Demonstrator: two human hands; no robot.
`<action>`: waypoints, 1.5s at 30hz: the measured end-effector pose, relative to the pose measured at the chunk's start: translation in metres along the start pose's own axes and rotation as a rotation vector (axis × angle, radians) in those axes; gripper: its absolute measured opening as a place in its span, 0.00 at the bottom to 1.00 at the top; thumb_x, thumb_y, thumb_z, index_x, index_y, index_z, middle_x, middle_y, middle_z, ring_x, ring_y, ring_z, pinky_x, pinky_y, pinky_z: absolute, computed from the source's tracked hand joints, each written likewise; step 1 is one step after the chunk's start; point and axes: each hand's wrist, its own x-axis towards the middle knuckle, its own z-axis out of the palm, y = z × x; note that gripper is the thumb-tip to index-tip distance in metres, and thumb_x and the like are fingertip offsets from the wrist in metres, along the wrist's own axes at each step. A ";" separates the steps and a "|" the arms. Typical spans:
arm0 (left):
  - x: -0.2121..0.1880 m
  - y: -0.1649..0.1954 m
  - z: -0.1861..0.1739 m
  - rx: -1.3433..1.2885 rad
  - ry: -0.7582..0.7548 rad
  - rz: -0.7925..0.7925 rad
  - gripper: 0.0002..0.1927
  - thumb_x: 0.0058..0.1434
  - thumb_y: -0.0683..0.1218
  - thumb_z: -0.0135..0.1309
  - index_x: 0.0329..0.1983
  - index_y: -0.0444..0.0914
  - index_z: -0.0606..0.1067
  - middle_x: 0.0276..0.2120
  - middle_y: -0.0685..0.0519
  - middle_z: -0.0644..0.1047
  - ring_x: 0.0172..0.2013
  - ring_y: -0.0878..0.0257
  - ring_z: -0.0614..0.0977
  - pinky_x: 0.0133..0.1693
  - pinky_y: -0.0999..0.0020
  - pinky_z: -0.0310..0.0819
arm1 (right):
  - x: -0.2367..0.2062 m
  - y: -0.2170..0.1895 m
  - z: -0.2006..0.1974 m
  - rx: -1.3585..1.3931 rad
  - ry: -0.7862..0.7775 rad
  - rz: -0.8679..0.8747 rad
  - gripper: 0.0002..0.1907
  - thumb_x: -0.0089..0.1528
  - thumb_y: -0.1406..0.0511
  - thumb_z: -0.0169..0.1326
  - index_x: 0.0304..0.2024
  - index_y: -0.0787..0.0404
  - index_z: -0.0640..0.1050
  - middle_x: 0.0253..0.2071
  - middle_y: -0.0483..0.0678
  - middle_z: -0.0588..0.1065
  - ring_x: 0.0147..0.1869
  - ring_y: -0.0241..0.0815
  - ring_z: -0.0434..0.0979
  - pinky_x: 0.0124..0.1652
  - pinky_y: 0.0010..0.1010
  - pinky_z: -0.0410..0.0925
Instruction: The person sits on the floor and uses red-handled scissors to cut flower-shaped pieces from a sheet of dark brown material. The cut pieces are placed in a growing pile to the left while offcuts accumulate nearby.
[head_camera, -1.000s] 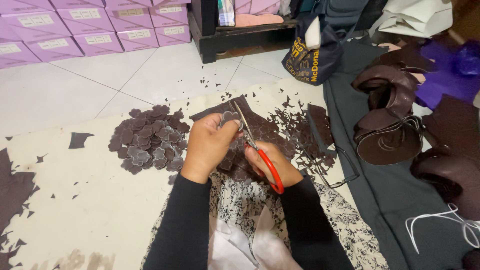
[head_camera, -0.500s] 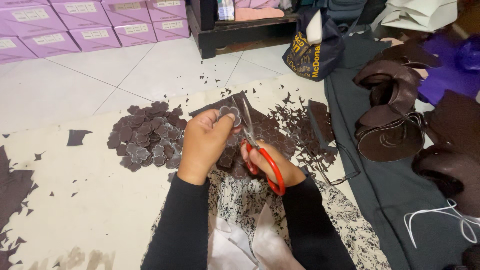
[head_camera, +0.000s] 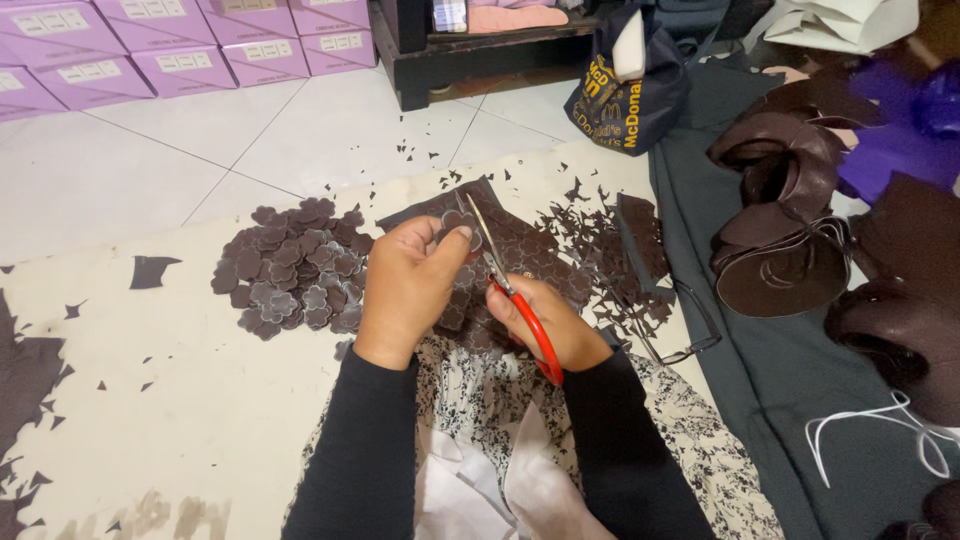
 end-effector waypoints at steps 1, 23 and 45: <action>0.000 -0.001 0.000 -0.003 -0.003 -0.003 0.11 0.64 0.46 0.56 0.34 0.32 0.81 0.26 0.56 0.83 0.26 0.76 0.78 0.30 0.78 0.72 | 0.000 0.001 0.000 0.009 0.013 0.021 0.20 0.70 0.50 0.47 0.35 0.59 0.70 0.24 0.37 0.61 0.26 0.30 0.60 0.26 0.26 0.58; 0.001 -0.004 0.005 -0.094 0.001 -0.004 0.10 0.63 0.44 0.55 0.37 0.31 0.81 0.30 0.54 0.83 0.29 0.74 0.80 0.32 0.78 0.74 | 0.001 0.007 0.004 0.100 0.002 -0.063 0.20 0.71 0.52 0.45 0.35 0.60 0.70 0.21 0.38 0.60 0.23 0.29 0.58 0.24 0.24 0.56; 0.009 -0.028 0.011 -0.277 0.033 -0.078 0.08 0.63 0.43 0.56 0.36 0.32 0.81 0.28 0.56 0.81 0.27 0.74 0.76 0.31 0.78 0.70 | 0.005 0.008 0.009 0.057 0.065 -0.021 0.24 0.70 0.47 0.43 0.30 0.57 0.67 0.20 0.39 0.64 0.22 0.30 0.63 0.24 0.24 0.60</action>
